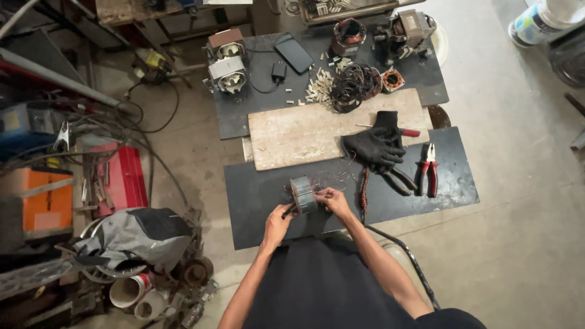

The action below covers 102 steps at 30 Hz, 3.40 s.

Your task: Inspecting and adjusting copper windings on an electric motor stator at a workbench

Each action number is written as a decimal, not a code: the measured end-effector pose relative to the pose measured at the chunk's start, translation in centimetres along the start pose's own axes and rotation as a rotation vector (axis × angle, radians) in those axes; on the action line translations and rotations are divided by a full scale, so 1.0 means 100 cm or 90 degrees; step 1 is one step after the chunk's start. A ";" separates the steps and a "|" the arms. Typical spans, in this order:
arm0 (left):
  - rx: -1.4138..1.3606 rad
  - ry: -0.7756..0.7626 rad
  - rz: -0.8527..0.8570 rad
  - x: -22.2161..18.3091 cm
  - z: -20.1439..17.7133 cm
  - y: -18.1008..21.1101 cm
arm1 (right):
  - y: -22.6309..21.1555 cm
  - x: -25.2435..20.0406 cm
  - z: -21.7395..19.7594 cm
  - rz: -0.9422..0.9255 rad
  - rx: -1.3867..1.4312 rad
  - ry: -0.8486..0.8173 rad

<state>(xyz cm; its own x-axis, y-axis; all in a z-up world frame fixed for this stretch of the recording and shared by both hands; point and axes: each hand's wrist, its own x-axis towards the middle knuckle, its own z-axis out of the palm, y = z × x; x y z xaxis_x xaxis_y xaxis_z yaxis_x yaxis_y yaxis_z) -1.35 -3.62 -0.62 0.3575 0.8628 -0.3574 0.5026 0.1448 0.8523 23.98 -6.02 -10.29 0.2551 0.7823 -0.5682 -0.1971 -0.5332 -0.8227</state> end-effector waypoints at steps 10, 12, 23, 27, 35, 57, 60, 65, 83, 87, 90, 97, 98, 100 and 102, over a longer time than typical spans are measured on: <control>0.202 0.144 0.128 -0.006 0.016 0.002 | -0.049 -0.007 -0.014 0.136 -0.001 -0.142; 0.206 0.190 0.118 -0.009 0.026 -0.006 | -0.054 -0.010 -0.017 0.144 0.006 -0.170; 0.179 0.304 0.163 -0.057 0.016 0.024 | -0.084 -0.044 -0.062 0.087 -0.269 -0.180; 0.136 0.283 0.117 -0.046 0.014 0.031 | -0.084 -0.053 -0.053 -0.056 -0.409 -0.151; 0.004 0.268 -0.022 -0.039 0.042 -0.004 | -0.088 -0.055 -0.039 -0.155 -0.403 -0.126; 0.270 0.393 0.078 -0.031 0.020 0.012 | -0.069 -0.036 -0.027 0.059 -0.099 -0.120; 0.149 0.320 0.054 -0.020 0.006 0.034 | -0.068 -0.046 -0.033 0.034 -0.144 -0.109; -0.034 0.165 0.017 -0.004 -0.013 0.039 | -0.080 -0.068 -0.034 -0.115 -0.220 -0.106; -0.185 0.107 -0.075 0.033 0.008 -0.012 | -0.046 -0.069 -0.035 -0.340 -0.533 0.025; -0.174 0.150 -0.068 0.017 0.006 -0.019 | -0.051 -0.041 -0.032 -0.182 -0.388 0.005; -0.176 0.127 -0.052 0.008 0.015 -0.016 | -0.051 -0.024 -0.023 -0.138 -0.307 -0.047; -0.086 0.147 -0.016 0.002 0.032 -0.016 | -0.062 -0.015 0.000 -0.091 -0.136 -0.144; -0.066 0.157 -0.020 -0.002 0.031 -0.009 | -0.060 -0.011 0.000 -0.097 -0.128 -0.151; -0.087 0.159 -0.024 -0.005 0.032 -0.007 | -0.052 0.000 0.005 -0.095 -0.119 -0.172; -0.111 0.164 -0.031 -0.009 0.037 -0.011 | -0.048 0.005 0.005 -0.091 -0.114 -0.198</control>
<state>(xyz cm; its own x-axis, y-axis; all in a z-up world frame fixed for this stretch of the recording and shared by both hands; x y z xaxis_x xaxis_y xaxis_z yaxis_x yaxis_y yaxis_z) 0.67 -6.39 -2.65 0.1142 0.9440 -0.3097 0.3630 0.2505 0.8975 24.58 -2.95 -6.64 -0.0370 0.8983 -0.4379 -0.0048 -0.4384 -0.8988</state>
